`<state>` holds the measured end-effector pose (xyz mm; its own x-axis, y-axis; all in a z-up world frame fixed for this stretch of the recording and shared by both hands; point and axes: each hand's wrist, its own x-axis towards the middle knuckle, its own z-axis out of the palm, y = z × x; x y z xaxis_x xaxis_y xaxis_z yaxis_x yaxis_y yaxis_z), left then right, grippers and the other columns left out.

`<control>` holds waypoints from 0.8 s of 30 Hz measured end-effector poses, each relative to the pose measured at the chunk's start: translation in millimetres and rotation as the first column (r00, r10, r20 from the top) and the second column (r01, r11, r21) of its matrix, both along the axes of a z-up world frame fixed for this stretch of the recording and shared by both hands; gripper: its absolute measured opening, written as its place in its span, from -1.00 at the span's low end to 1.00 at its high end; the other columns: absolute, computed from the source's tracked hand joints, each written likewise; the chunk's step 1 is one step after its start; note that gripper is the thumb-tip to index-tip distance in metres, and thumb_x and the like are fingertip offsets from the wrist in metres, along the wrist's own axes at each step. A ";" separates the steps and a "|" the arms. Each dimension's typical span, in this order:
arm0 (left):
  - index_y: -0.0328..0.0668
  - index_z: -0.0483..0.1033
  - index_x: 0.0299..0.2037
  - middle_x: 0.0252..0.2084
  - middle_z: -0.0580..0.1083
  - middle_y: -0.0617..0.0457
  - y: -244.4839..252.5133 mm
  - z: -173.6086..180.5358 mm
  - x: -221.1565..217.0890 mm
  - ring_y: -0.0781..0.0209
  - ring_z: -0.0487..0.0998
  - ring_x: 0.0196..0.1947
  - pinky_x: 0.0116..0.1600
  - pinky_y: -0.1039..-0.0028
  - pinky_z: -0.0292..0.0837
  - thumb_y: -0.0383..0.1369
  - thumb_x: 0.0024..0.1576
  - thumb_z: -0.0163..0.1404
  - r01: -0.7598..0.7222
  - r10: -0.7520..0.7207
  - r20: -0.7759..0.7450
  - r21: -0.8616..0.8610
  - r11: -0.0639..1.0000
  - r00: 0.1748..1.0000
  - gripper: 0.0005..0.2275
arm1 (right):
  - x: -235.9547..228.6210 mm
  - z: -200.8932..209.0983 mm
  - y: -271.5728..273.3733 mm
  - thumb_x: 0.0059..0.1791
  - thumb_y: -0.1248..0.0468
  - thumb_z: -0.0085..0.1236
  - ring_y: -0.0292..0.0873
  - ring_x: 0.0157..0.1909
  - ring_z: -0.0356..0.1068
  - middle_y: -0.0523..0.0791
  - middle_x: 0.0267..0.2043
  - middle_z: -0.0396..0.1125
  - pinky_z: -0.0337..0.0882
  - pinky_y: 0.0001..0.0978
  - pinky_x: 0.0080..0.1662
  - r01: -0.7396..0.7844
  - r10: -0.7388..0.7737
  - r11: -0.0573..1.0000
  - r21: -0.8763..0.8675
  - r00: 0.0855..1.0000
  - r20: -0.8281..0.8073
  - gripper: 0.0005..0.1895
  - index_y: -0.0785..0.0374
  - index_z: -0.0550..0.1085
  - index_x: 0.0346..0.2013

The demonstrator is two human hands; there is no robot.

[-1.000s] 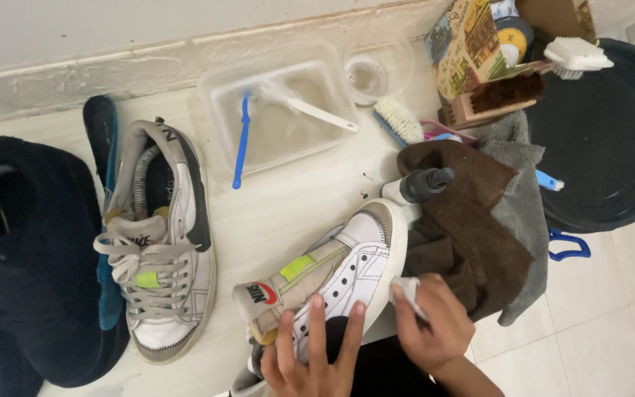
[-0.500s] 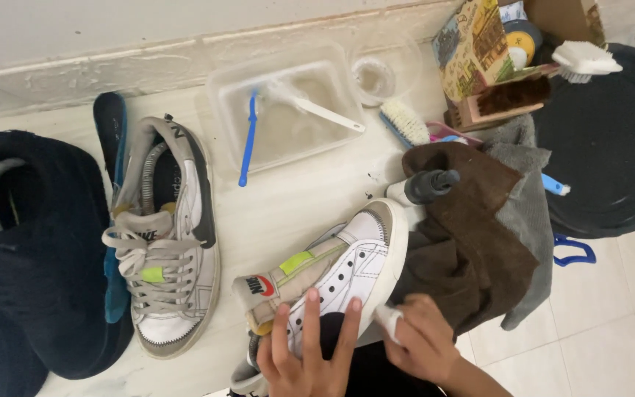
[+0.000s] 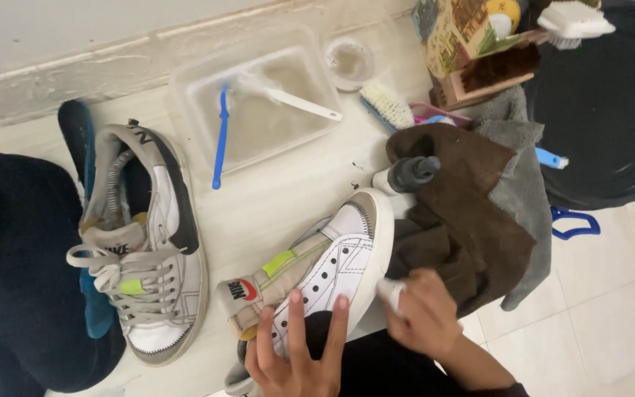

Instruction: The person wipes the white Nike sneaker with a tissue, focusing on the toe box, side panels, and sole. They rotate the shoe to access different areas and continue wiping until the end of the clip.

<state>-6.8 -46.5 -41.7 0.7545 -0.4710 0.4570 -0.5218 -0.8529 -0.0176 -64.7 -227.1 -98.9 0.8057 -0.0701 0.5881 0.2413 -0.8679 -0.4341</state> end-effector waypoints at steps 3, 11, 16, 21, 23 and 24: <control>0.44 0.37 0.14 0.12 0.41 -0.03 -1.9 3.7 2.7 -0.16 0.43 0.01 -0.15 0.16 0.41 -0.21 0.16 0.23 -0.009 0.009 0.002 -0.016 1.000 1.000 -0.61 | -9.2 -8.7 4.5 -0.05 0.32 0.00 -0.06 -0.51 0.18 -0.08 -0.44 0.25 0.36 -0.19 -0.29 -0.047 0.047 0.999 0.004 0.998 -0.038 -0.82 0.31 0.51 -0.24; 0.41 0.39 0.12 0.09 0.44 -0.05 -2.6 2.7 6.0 -0.16 0.45 -0.02 -0.17 0.17 0.42 -0.23 0.14 0.29 0.011 -0.010 0.049 -0.023 1.000 0.999 -0.60 | 12.3 9.8 7.3 -0.09 0.43 0.05 -0.11 -0.53 0.18 -0.04 -0.48 0.28 0.34 -0.25 -0.33 -0.033 0.036 0.999 -0.040 0.998 0.058 -0.86 0.40 0.47 -0.25; 0.44 0.41 0.11 0.08 0.45 -0.05 -3.8 5.1 7.4 -0.17 0.44 -0.01 -0.19 0.17 0.40 -0.25 0.21 0.13 0.000 0.003 0.053 -0.042 0.999 0.999 -0.69 | 21.5 15.6 16.8 -0.09 0.49 0.06 -0.16 -0.64 0.08 -0.01 -0.58 0.24 0.22 -0.32 -0.51 -0.061 0.053 0.998 0.023 0.965 0.256 -0.95 0.47 0.45 -0.36; 0.40 0.38 0.14 0.08 0.45 -0.08 -2.6 7.3 7.3 -0.21 0.45 -0.02 -0.18 0.13 0.43 -0.26 0.17 0.22 0.012 -0.012 0.036 0.000 1.000 0.999 -0.62 | 29.4 13.9 12.4 -0.14 0.59 0.09 -0.09 -0.60 0.20 0.07 -0.51 0.30 0.26 -0.28 -0.47 0.056 -0.080 0.991 0.121 0.976 0.204 -0.91 0.47 0.47 -0.37; 0.40 0.39 0.13 0.08 0.46 -0.08 -3.0 7.9 7.0 -0.20 0.46 -0.02 -0.18 0.13 0.43 -0.26 0.17 0.20 0.007 -0.007 0.034 -0.015 1.000 0.999 -0.64 | 18.9 11.8 9.9 -0.13 0.54 0.07 -0.09 -0.59 0.18 0.04 -0.51 0.28 0.29 -0.28 -0.44 0.000 -0.011 0.997 0.073 0.988 0.154 -0.97 0.47 0.46 -0.40; 0.40 0.40 0.12 0.07 0.46 -0.08 -3.2 8.2 7.2 -0.20 0.46 -0.03 -0.19 0.13 0.42 -0.26 0.18 0.18 0.004 -0.003 0.031 -0.029 1.000 1.000 -0.66 | 14.1 10.7 8.5 -0.11 0.49 0.05 -0.09 -0.58 0.16 0.01 -0.51 0.26 0.32 -0.27 -0.41 -0.057 0.054 0.998 0.028 0.994 0.097 -0.97 0.46 0.44 -0.43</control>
